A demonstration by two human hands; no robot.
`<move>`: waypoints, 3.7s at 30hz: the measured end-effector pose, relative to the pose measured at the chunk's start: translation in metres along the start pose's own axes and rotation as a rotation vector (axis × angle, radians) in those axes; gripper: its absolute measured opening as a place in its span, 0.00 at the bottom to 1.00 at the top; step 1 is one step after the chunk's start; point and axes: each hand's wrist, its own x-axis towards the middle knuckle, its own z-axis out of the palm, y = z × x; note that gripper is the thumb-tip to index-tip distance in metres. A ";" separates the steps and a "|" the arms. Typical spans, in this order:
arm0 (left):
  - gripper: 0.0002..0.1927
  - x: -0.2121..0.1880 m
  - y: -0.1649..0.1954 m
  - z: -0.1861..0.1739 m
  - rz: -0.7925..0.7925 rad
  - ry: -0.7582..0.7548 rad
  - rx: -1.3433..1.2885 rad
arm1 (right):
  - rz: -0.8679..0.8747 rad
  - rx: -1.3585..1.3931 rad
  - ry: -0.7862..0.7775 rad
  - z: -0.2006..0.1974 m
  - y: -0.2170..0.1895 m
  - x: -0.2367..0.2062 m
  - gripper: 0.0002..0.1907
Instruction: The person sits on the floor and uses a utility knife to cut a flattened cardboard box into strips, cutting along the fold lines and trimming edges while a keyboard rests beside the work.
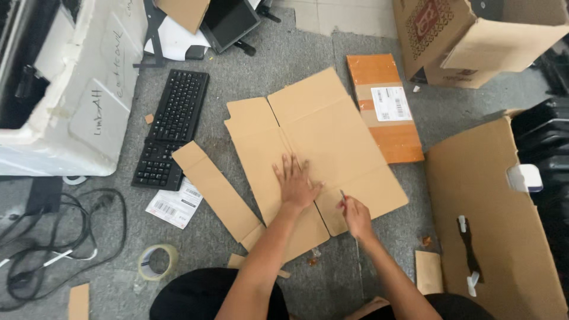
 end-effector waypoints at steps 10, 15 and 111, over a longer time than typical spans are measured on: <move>0.48 0.007 -0.053 -0.035 -0.032 0.027 0.105 | 0.146 0.372 -0.358 0.013 -0.025 0.035 0.10; 0.50 -0.008 -0.057 -0.042 -0.056 -0.085 0.146 | 0.025 0.028 -0.225 0.051 -0.037 0.038 0.12; 0.50 0.015 -0.064 -0.032 -0.153 -0.360 0.301 | -0.046 -0.847 -0.276 0.062 0.017 -0.089 0.12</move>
